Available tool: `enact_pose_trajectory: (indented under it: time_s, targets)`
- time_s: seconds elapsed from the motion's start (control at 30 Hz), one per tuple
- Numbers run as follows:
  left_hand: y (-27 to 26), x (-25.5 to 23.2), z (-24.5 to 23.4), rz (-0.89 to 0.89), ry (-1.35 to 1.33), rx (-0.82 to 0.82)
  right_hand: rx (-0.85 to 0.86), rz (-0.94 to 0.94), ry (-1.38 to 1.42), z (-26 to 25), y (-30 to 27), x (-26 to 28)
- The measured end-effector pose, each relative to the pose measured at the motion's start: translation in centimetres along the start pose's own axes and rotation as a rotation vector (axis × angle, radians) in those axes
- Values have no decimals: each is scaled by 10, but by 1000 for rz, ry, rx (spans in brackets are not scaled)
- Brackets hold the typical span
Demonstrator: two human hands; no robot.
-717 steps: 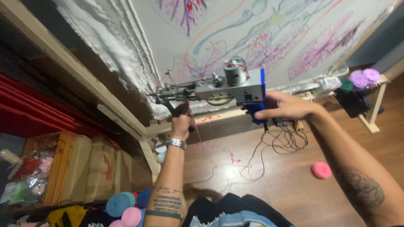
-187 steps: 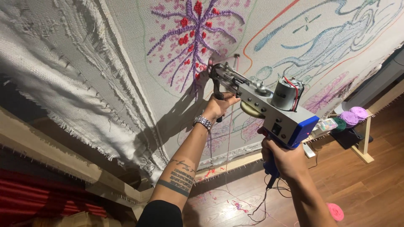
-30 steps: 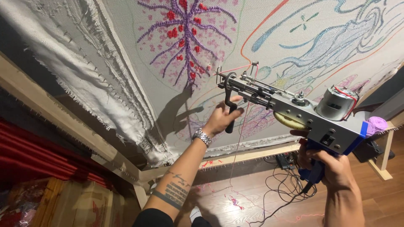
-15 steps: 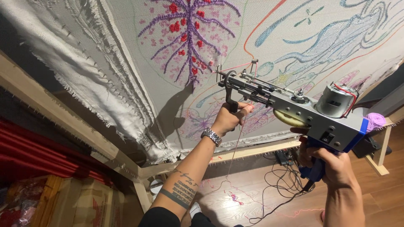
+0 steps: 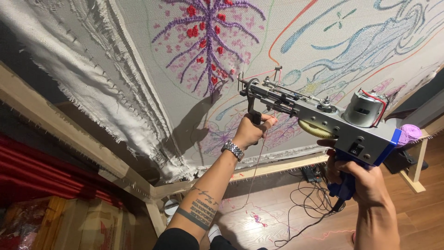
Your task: Using a tufting gun to create a rug on a vertical frame.
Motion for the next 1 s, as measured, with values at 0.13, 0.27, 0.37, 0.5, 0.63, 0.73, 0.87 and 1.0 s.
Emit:
enact_pose_trajectory:
  time_s: [0.13,0.27,0.37,0.5,0.63,0.73,0.87,1.0]
  targets:
    - [1,0,-2,24,52,0,43,-13,-24,24,4,16]
    - [1,1,-4,19,58,0,1,-11,-35,2,2,0]
    - [0,1,-4,21,78,7,13,-19,-56,-2,1,-3]
    - [2,2,-5,38,75,19,13,-32,-38,2,2,1]
    - [1,3,-7,19,72,12,20,-45,-58,6,3,4]
    - [3,5,-7,-3,40,17,19,-34,-16,10,4,4]
    - [3,-3,-8,-10,81,13,24,-37,-39,28,9,14]
    - [0,-22,-11,34,47,9,9,-13,-7,37,13,14]
Point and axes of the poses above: each hand's wrist, its own y-axis towards the middle knuckle, its own z-axis out of the palm, x = y × z, the point moved 10 cm from there along y, towards the middle knuckle, and after that the axes turned 8 degrees about x, right-handed, at the moved point
